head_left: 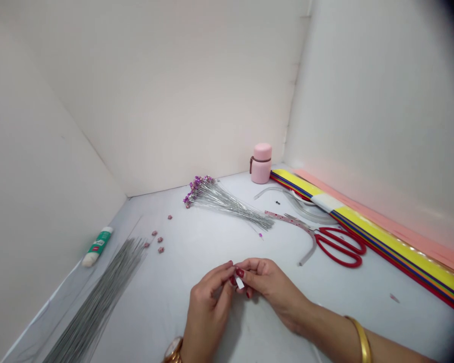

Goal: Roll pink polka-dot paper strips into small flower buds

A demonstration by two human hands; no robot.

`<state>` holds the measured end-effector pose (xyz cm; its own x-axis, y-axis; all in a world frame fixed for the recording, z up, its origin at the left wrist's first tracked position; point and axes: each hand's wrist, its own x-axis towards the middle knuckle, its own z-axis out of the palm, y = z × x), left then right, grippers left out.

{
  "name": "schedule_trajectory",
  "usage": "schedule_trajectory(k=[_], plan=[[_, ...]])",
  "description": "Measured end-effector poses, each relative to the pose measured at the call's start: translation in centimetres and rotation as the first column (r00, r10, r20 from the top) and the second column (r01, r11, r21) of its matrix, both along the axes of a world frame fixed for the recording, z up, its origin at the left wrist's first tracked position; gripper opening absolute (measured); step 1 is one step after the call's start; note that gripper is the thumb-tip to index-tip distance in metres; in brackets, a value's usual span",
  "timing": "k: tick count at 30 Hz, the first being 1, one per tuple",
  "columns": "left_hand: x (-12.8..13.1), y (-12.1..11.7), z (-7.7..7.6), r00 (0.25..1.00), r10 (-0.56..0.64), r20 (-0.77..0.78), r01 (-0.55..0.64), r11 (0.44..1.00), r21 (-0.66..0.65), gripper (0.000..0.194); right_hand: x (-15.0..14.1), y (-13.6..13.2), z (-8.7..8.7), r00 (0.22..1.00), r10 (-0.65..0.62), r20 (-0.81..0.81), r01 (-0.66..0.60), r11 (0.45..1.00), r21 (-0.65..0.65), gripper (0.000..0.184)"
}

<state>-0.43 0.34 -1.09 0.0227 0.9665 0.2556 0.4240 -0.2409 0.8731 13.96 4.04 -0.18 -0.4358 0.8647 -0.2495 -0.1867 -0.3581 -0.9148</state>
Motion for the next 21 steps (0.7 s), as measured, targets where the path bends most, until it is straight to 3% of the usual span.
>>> schedule_trajectory(k=[6,11,18,21], plan=[[0.24,0.33,0.51,0.972,0.048,0.229,-0.01,0.986,-0.164,0.017,-0.12,-0.02,0.27,0.998,0.032,0.059,-0.034,0.999,0.023,0.025],[0.37,0.41,0.53,0.932,0.104,0.347,0.007,0.953,-0.304,0.028,-0.13,-0.11,0.17,0.999,0.033,0.02,-0.034,0.999,0.031,0.025],[0.27,0.82,0.92,0.859,0.234,0.455,-0.037,0.915,-0.401,0.018,-0.09,-0.14,0.08,0.995,0.094,-0.019,-0.091,0.99,0.112,0.022],[0.32,0.8,0.67,0.844,0.221,0.488,0.003,0.909,-0.417,0.016,-0.05,-0.2,-0.09,0.996,0.076,0.043,-0.083,0.977,0.197,0.011]])
